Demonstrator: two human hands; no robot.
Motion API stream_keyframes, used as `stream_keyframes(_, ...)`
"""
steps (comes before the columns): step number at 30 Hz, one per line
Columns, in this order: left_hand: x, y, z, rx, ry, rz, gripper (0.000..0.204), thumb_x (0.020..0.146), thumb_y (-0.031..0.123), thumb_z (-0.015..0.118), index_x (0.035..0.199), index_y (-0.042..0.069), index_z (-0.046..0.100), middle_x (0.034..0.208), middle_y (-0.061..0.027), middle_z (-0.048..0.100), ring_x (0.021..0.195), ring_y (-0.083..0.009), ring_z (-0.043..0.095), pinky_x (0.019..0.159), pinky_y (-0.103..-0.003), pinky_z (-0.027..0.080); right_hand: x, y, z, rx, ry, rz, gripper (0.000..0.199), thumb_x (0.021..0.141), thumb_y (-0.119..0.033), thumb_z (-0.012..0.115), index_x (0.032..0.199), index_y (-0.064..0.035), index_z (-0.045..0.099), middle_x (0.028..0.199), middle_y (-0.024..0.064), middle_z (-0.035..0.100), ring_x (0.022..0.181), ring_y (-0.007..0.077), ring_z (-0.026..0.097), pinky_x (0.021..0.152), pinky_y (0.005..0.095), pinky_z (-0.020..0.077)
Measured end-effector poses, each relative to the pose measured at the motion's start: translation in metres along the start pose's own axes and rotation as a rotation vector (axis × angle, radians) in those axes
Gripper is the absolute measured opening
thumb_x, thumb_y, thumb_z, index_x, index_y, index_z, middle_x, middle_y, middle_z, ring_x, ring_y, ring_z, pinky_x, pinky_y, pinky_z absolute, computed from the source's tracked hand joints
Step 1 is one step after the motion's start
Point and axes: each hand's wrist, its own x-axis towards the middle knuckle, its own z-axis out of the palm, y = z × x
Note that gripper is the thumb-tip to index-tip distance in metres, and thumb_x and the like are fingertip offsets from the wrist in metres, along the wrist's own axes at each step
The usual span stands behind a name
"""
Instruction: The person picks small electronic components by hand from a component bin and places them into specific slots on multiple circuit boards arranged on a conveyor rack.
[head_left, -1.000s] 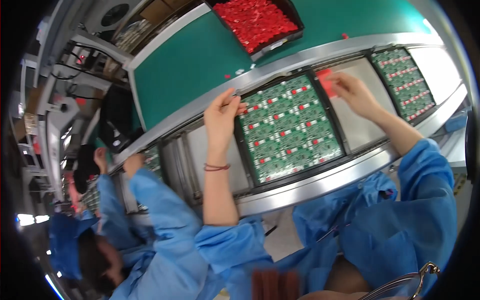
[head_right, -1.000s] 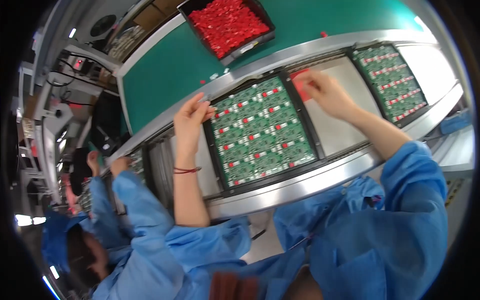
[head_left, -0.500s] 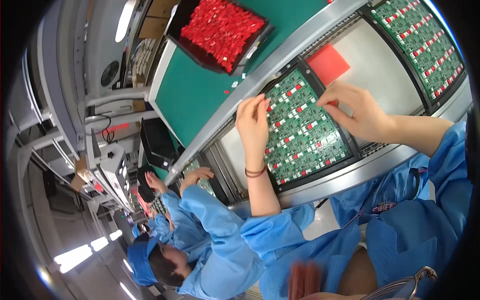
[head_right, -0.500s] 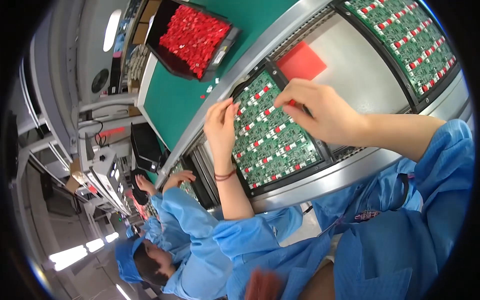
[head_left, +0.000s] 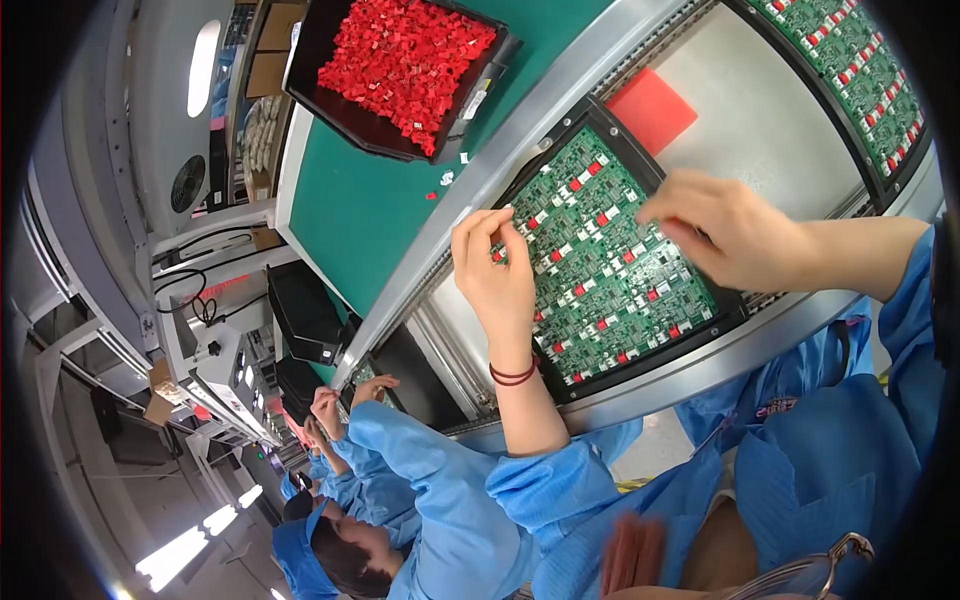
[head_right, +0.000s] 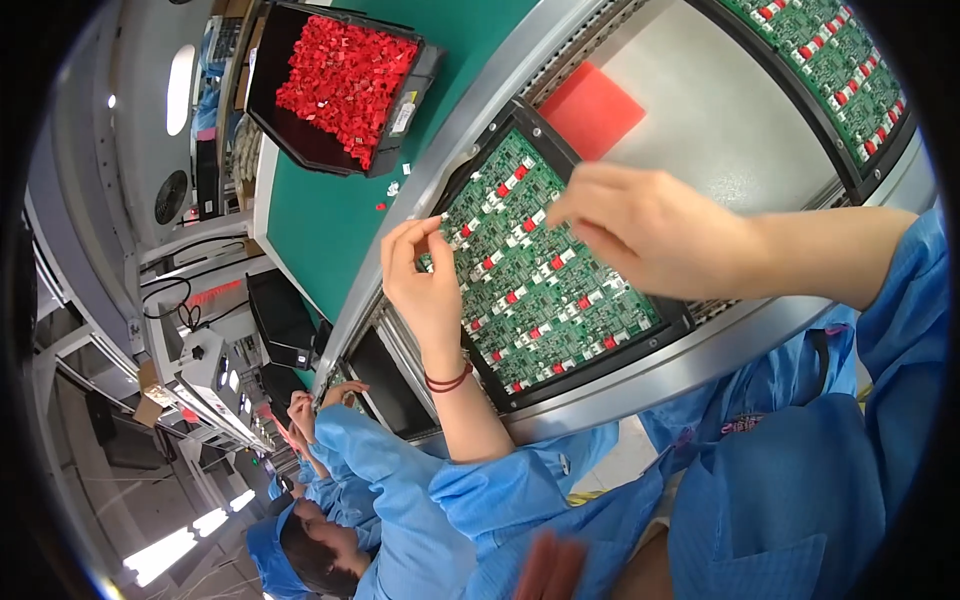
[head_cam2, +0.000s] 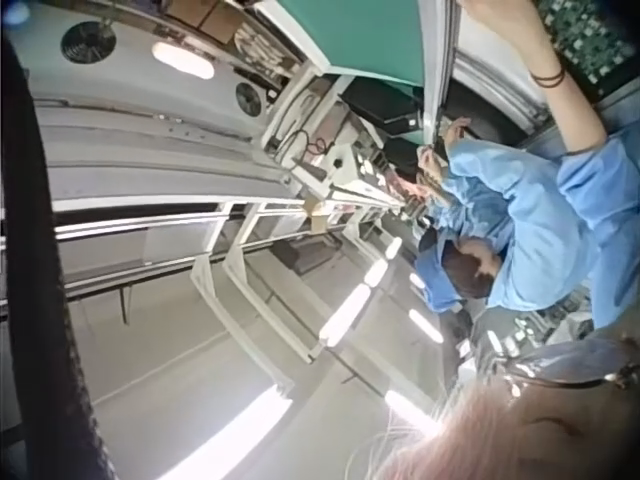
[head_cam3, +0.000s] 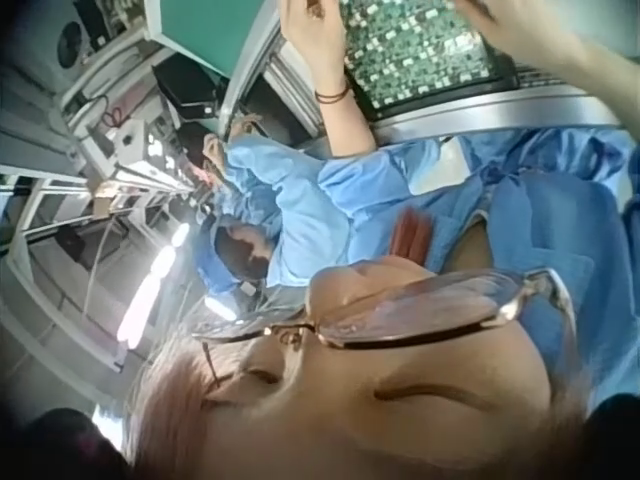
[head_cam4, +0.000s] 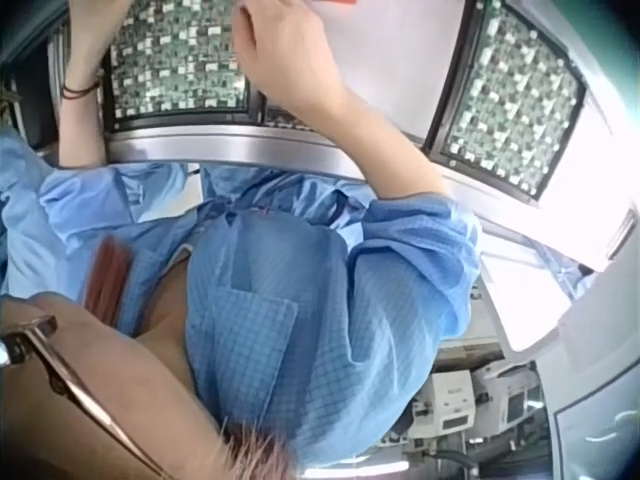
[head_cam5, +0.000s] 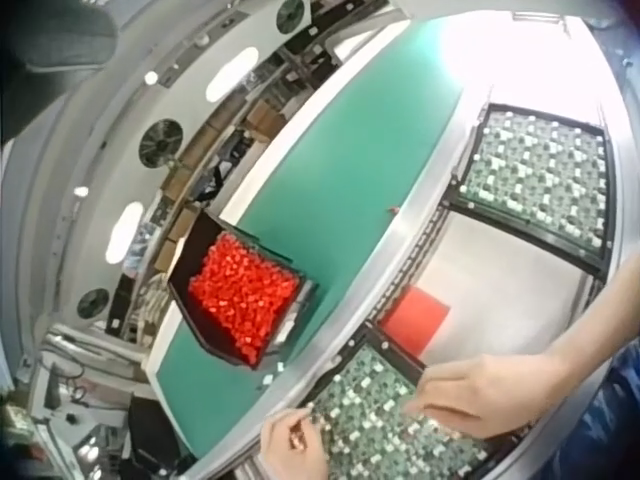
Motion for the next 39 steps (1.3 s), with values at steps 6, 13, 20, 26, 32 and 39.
stream_keyframes(6, -0.004, -0.016, -0.026, 0.17, 0.169, -0.055, 0.012, 0.074, -0.003, 0.056, 0.084, 0.001, 0.06, 0.086, -0.0115, 0.056, 0.066, -0.0194, 0.058, 0.062, -0.028, 0.047, 0.004, 0.018, -0.012, -0.514, -0.023, 0.188, 0.031, 0.071, 0.0, 0.049, 0.102, 0.0065, 0.054, 0.093, 0.018, 0.056, 0.084, 0.0341, 0.057, 0.079, 0.038, 0.0468)
stream_keyframes(13, -0.006, -0.021, -0.041, -0.107, 0.132, -0.3, 0.009, 0.08, 0.001, 0.057, 0.088, -0.002, 0.057, 0.089, -0.0111, 0.059, 0.075, -0.018, 0.062, 0.069, -0.027, 0.05, 0.013, 0.013, -0.001, -0.308, -0.262, 0.31, 0.025, 0.073, 0.001, 0.048, 0.096, 0.0075, 0.056, 0.101, 0.0207, 0.056, 0.088, 0.0347, 0.058, 0.081, 0.0383, 0.0465)
stream_keyframes(20, 0.011, 0.013, 0.01, -0.165, 0.006, -0.13, 0.015, 0.082, 0.001, 0.057, 0.096, -0.002, 0.062, 0.095, -0.0103, 0.057, 0.077, -0.0146, 0.06, 0.064, -0.023, 0.049, 0.0, 0.044, -0.031, 0.059, -0.561, 0.424, 0.062, 0.076, 0.004, 0.04, 0.136, -0.0013, 0.024, 0.081, 0.0165, 0.062, 0.076, 0.0315, 0.06, 0.072, 0.037, 0.0473)
stream_keyframes(26, 0.005, 0.002, -0.001, 0.007, -0.164, -0.092, 0.016, 0.081, 0.0, 0.058, 0.096, 0.0, 0.062, 0.09, -0.0084, 0.056, 0.074, -0.0153, 0.058, 0.064, -0.026, 0.047, -0.003, 0.055, -0.032, -0.033, -0.228, 0.273, 0.025, 0.082, 0.001, 0.048, 0.106, -0.0006, 0.054, 0.084, 0.0127, 0.06, 0.072, 0.0285, 0.059, 0.066, 0.0356, 0.0469)
stream_keyframes(32, 0.002, 0.019, 0.007, 0.091, -0.256, 0.008, 0.022, 0.078, -0.002, 0.059, 0.099, -0.002, 0.059, 0.086, -0.0097, 0.06, 0.074, -0.0161, 0.061, 0.067, -0.027, 0.048, -0.015, 0.031, -0.038, -0.054, -0.146, 0.221, 0.01, 0.077, 0.002, 0.048, 0.083, 0.0043, 0.055, 0.085, 0.0169, 0.059, 0.082, 0.033, 0.057, 0.074, 0.0378, 0.0451)
stream_keyframes(39, 0.004, 0.017, 0.009, 0.153, -0.268, 0.023, 0.034, 0.076, -0.003, 0.059, 0.11, 0.001, 0.053, 0.084, -0.0095, 0.058, 0.074, -0.0209, 0.058, 0.069, -0.033, 0.047, -0.014, 0.038, -0.034, -0.097, -0.1, 0.083, 0.009, 0.08, 0.002, 0.049, 0.084, 0.0012, 0.057, 0.082, 0.013, 0.056, 0.072, 0.0311, 0.056, 0.063, 0.0365, 0.0457)
